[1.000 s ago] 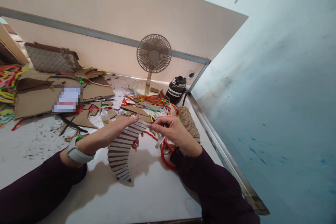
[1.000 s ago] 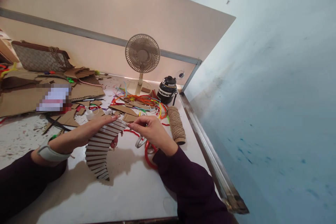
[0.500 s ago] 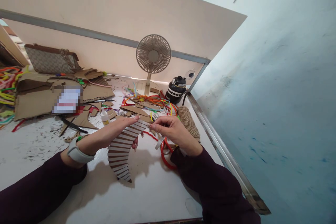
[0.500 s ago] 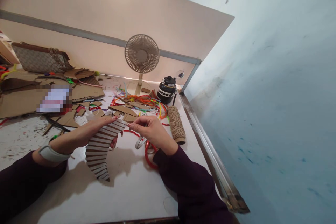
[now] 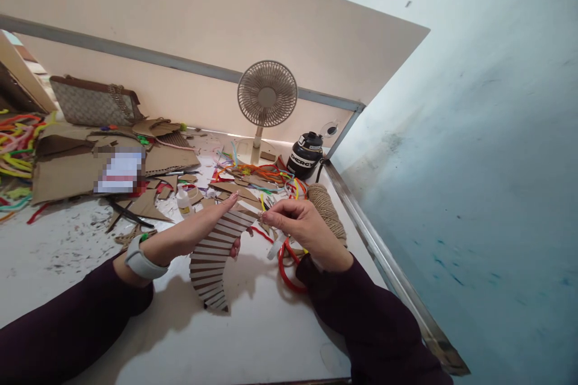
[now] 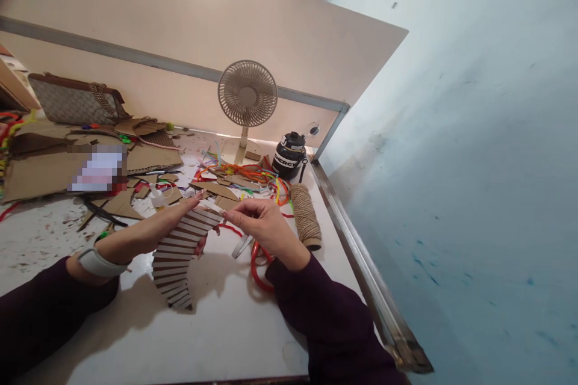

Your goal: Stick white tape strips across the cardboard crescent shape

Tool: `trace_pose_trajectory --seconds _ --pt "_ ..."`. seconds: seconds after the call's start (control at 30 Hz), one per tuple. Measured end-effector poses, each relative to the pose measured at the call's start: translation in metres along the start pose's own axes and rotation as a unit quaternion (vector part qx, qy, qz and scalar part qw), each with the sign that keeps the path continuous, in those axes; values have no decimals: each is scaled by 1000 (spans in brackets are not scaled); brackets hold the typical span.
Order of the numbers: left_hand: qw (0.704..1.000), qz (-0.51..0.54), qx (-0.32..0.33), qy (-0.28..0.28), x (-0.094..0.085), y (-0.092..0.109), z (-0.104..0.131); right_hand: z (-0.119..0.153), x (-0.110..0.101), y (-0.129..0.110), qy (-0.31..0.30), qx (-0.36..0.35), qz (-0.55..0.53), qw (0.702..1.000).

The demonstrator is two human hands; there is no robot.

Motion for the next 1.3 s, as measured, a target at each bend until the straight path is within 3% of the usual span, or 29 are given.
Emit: trace_pose_trajectory --seconds 0.9,1.3 --pt "1000 -24 1 12 -2 3 3 -2 -2 6 -33 15 29 999" --pt "998 -59 25 -7 0 5 3 -3 -2 6 -27 9 39 999"
Point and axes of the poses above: each hand's wrist, its own z-axis away from the middle knuckle, its own x-axis out of the palm, y = z × x, the point moved 1 cm from there along -z, towards the middle knuckle, and after that the axes turned 8 degrees about z, right-handed, at the moved point
